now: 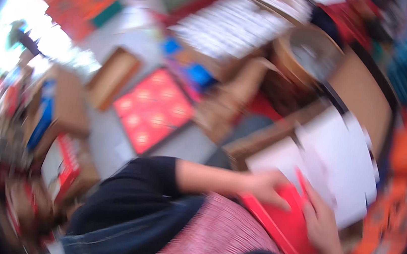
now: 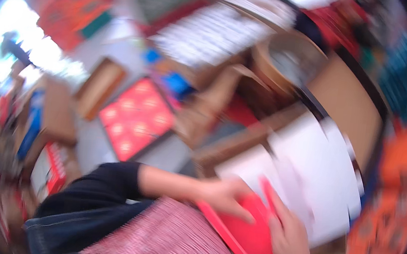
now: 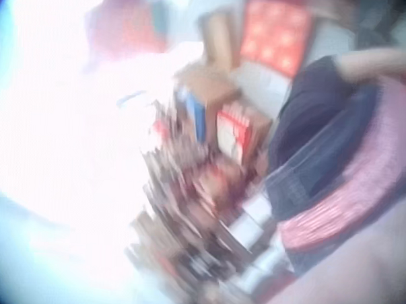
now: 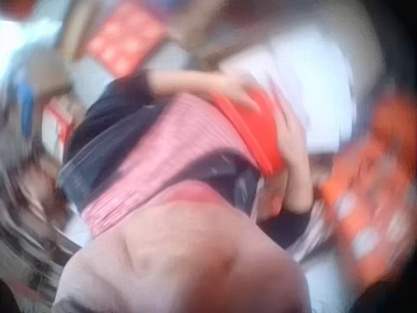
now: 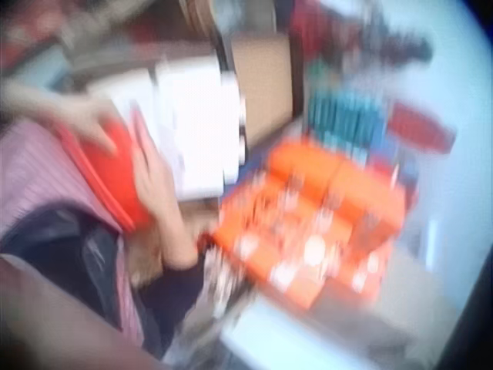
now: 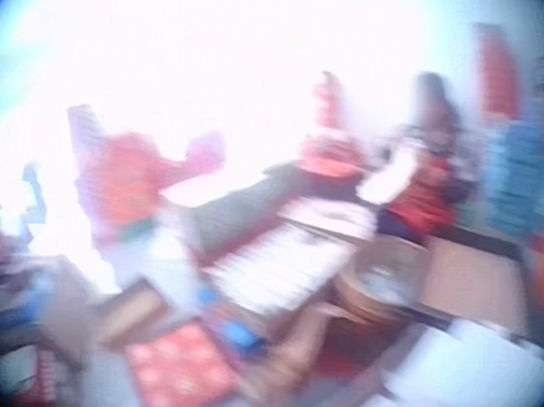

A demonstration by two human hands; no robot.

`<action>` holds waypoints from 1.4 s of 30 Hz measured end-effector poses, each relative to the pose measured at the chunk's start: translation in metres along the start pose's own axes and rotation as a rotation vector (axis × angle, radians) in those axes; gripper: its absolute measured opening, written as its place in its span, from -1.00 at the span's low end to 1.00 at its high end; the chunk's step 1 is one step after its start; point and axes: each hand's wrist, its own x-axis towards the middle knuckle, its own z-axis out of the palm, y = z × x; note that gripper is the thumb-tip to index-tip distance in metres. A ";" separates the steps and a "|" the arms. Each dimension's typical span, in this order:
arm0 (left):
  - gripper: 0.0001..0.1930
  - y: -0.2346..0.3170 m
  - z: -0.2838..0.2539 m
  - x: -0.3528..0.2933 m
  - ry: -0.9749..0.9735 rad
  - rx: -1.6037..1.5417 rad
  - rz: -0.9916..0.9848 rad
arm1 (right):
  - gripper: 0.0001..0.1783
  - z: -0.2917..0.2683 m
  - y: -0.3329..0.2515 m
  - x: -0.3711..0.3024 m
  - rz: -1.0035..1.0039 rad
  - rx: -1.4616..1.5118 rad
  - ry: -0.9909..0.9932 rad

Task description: The person folds flat white cardboard pieces into small boxes and wraps them with red paper sleeves. They repeatedly pick up a flat piece, fold the sides, and slide a red sleeve over the formed box, then place the finished box into a nearby container.

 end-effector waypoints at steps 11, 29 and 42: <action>-0.77 -0.024 0.038 0.038 0.002 -0.279 0.056 | -0.54 -0.010 0.033 -0.024 0.014 -0.075 -0.013; -0.78 -0.019 0.034 0.048 0.169 -0.247 0.066 | -0.53 -0.002 0.054 -0.018 0.029 0.039 0.038; -0.80 -0.027 0.034 0.046 0.014 -0.349 0.129 | -0.49 -0.030 0.039 -0.035 0.047 0.136 -0.064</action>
